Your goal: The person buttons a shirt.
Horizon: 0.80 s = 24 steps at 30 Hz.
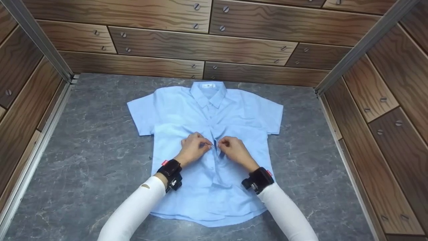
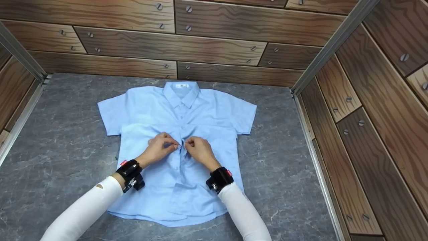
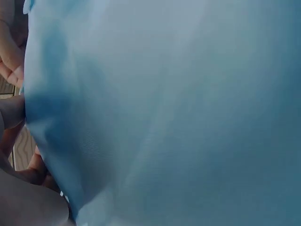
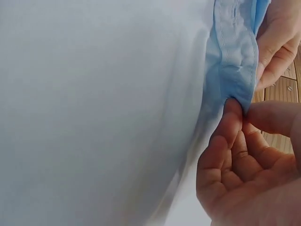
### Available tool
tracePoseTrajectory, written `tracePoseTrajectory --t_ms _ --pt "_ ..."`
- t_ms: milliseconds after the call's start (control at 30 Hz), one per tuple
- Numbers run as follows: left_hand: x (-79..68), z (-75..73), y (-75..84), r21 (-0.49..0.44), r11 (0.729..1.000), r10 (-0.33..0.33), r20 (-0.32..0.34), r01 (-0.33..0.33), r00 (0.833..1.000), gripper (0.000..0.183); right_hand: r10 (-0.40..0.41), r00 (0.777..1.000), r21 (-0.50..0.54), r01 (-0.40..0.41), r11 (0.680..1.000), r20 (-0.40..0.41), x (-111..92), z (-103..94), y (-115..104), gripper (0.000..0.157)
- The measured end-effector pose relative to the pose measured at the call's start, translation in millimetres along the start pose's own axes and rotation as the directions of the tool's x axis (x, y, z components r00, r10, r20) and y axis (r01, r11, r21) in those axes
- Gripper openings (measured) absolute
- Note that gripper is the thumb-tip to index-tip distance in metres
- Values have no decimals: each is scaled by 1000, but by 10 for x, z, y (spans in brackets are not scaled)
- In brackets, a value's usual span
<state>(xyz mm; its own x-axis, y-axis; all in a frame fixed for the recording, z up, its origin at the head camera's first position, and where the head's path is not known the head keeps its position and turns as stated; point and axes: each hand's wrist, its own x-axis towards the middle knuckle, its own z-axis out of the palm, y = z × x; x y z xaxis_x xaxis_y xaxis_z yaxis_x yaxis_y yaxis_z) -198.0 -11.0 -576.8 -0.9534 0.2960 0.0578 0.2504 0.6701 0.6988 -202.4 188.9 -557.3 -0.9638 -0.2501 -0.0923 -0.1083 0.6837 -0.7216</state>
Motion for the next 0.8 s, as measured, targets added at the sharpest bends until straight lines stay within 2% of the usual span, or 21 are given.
tracePoseTrajectory --t_ms 133,467,667,800 --pt "-9 27 24 39 999 14 -9 -14 1000 14 12 1000 33 -12 999 16 4 2 3 11" --pt "-3 42 66 39 999 23 -10 -22 1000 13 15 999 106 -19 994 41 -4 17 -63 13" --pt "11 62 64 50 999 6 -11 -5 1000 13 5 1000 92 -7 996 22 -14 33 -89 13" --pt "9 71 70 50 999 7 -28 -5 1000 14 -43 999 24 44 999 -30 -26 42 -94 12"
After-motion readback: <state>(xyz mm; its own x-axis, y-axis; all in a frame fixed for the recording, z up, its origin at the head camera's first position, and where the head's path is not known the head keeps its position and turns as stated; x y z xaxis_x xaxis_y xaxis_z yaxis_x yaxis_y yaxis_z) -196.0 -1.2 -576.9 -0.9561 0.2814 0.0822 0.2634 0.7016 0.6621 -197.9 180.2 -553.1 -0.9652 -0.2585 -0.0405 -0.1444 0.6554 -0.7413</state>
